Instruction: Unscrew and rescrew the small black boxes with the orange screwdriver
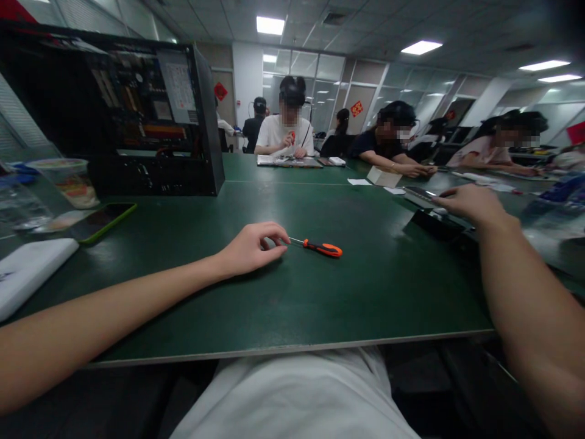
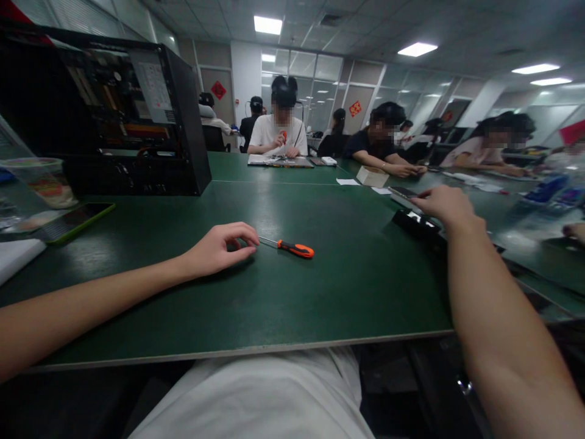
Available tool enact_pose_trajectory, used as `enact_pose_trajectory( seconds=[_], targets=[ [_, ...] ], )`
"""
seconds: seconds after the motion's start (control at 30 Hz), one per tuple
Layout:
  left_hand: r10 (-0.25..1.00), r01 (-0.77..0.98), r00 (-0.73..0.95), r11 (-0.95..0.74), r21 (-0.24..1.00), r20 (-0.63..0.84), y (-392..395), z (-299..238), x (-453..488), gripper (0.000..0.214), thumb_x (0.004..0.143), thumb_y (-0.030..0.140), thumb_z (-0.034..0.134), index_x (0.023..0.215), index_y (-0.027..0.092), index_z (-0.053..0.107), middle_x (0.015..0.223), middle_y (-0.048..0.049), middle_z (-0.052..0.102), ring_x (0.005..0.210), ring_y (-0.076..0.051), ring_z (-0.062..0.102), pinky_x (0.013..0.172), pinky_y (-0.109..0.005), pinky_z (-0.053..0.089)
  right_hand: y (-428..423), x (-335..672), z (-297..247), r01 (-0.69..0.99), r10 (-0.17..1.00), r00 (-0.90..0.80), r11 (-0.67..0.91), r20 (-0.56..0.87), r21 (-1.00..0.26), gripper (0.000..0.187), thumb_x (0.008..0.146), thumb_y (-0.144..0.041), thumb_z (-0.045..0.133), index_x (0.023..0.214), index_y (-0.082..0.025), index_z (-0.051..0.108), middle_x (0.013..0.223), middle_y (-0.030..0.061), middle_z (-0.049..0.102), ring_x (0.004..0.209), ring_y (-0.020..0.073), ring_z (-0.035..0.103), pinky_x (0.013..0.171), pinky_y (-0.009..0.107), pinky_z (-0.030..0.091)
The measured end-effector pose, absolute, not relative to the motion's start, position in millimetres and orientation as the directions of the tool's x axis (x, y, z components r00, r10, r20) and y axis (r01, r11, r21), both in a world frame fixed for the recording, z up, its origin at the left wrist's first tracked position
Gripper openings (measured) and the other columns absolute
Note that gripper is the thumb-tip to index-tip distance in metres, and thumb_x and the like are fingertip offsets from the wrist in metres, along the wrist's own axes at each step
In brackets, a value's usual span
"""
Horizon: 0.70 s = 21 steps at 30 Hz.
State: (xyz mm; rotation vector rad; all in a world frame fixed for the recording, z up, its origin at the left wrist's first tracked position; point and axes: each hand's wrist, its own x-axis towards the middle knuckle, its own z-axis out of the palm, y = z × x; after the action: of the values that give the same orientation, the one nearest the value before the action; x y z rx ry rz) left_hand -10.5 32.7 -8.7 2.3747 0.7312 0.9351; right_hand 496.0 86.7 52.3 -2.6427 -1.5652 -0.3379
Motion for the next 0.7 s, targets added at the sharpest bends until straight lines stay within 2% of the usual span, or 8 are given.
enact_pose_trajectory(
  seconds=[0.17, 0.3, 0.4, 0.7],
  targets=[
    [0.607, 0.296, 0.65, -0.756, 0.584, 0.456, 32, -7, -10, 0.01, 0.089, 0.021, 0.064, 0.092, 0.016, 0.072, 0.102, -0.006, 0.07, 0.084, -0.014, 0.067, 0.065, -0.022, 0.051, 104, 521, 40, 0.868, 0.867, 0.484, -0.493, 0.117, 0.057, 0.052, 0.092, -0.051, 0.057, 0.128, -0.016, 0.07, 0.121, 0.0177, 0.069, 0.105, 0.0314, 0.065, 0.081, 0.035, 0.049],
    [0.59, 0.295, 0.663, -0.772, 0.563, 0.461, 32, -8, -10, 0.01, 0.09, 0.02, 0.063, 0.091, 0.016, 0.072, 0.1, -0.0061, 0.071, 0.088, -0.016, 0.067, 0.067, -0.022, 0.051, 112, 527, 41, 0.874, 0.875, 0.483, -0.484, 0.031, 0.04, 0.046, 0.087, -0.048, 0.064, 0.119, -0.016, 0.073, 0.109, 0.0147, 0.072, 0.091, 0.0268, 0.068, 0.077, 0.033, 0.051],
    [0.592, 0.304, 0.66, -0.773, 0.557, 0.462, 33, -8, -11, 0.011, 0.09, 0.02, 0.063, 0.091, 0.016, 0.073, 0.099, -0.006, 0.072, 0.087, -0.016, 0.067, 0.067, -0.022, 0.05, 112, 529, 43, 0.88, 0.88, 0.475, -0.474, -0.016, 0.02, 0.042, 0.086, -0.046, 0.066, 0.115, -0.017, 0.073, 0.108, 0.013, 0.072, 0.084, 0.023, 0.068, 0.074, 0.03, 0.051],
    [0.551, 0.272, 0.694, -0.796, 0.54, 0.463, 33, -9, -11, 0.011, 0.09, 0.02, 0.062, 0.09, 0.017, 0.072, 0.098, -0.0058, 0.072, 0.088, -0.016, 0.067, 0.069, -0.024, 0.05, 107, 531, 42, 0.895, 0.893, 0.443, -0.446, -0.086, -0.022, 0.051, 0.086, -0.047, 0.068, 0.123, -0.012, 0.069, 0.106, 0.0156, 0.072, 0.077, 0.0218, 0.066, 0.071, 0.03, 0.049]
  ],
)
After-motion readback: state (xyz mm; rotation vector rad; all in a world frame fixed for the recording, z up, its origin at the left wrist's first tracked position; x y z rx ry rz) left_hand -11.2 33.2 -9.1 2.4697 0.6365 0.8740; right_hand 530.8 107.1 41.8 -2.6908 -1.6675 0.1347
